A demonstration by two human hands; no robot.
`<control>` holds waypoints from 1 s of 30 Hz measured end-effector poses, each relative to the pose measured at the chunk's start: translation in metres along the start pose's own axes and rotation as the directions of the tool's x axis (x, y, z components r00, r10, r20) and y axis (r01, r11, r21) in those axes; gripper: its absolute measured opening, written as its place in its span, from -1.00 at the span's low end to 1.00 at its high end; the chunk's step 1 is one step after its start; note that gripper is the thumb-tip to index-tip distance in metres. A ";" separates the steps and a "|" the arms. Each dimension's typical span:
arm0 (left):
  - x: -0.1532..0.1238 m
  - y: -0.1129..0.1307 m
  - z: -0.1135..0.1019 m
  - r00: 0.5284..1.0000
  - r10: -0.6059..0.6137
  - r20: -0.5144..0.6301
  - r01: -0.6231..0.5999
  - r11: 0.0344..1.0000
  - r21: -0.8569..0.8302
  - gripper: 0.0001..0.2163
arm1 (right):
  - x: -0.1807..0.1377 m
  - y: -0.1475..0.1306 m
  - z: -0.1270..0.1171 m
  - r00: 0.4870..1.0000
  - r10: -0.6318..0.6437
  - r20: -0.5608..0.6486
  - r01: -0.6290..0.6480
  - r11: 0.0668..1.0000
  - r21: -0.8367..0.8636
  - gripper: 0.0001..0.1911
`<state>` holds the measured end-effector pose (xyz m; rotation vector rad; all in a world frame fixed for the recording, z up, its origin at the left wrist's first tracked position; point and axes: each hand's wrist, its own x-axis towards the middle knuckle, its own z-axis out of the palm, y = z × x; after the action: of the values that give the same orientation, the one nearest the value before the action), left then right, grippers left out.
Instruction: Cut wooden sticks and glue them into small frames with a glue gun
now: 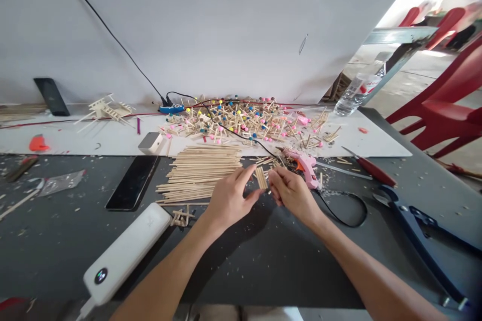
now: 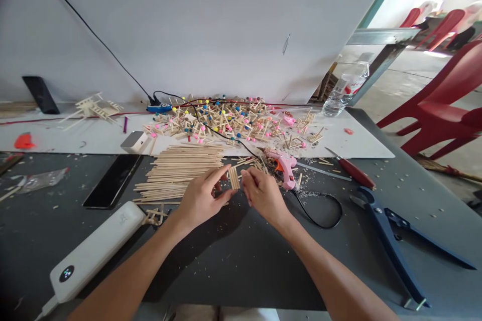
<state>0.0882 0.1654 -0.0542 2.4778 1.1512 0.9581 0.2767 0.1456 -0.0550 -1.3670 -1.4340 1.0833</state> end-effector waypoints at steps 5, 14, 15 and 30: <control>-0.001 0.000 0.003 0.999 -0.032 0.015 0.032 0.999 0.000 -0.55 | -0.003 -0.002 0.002 0.999 0.033 0.022 -0.035 0.993 0.113 -0.61; -0.001 0.003 0.002 1.000 -0.019 0.004 0.018 0.998 0.061 -0.58 | -0.002 -0.009 0.001 1.000 -0.018 0.014 0.019 1.000 -0.025 -0.60; 0.000 0.003 0.001 1.000 -0.024 -0.005 0.024 0.998 0.065 -0.58 | 0.001 -0.010 -0.006 0.999 -0.034 -0.006 0.033 0.993 -0.113 -0.58; 0.000 0.001 0.001 0.986 -0.163 -0.034 0.159 0.983 -0.095 -0.58 | 0.028 0.022 -0.099 0.944 0.109 -0.312 -0.326 0.479 -0.815 -0.49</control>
<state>0.0895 0.1643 -0.0544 2.2641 1.2687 0.9972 0.3768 0.1774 -0.0508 -2.3590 -1.7353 0.2386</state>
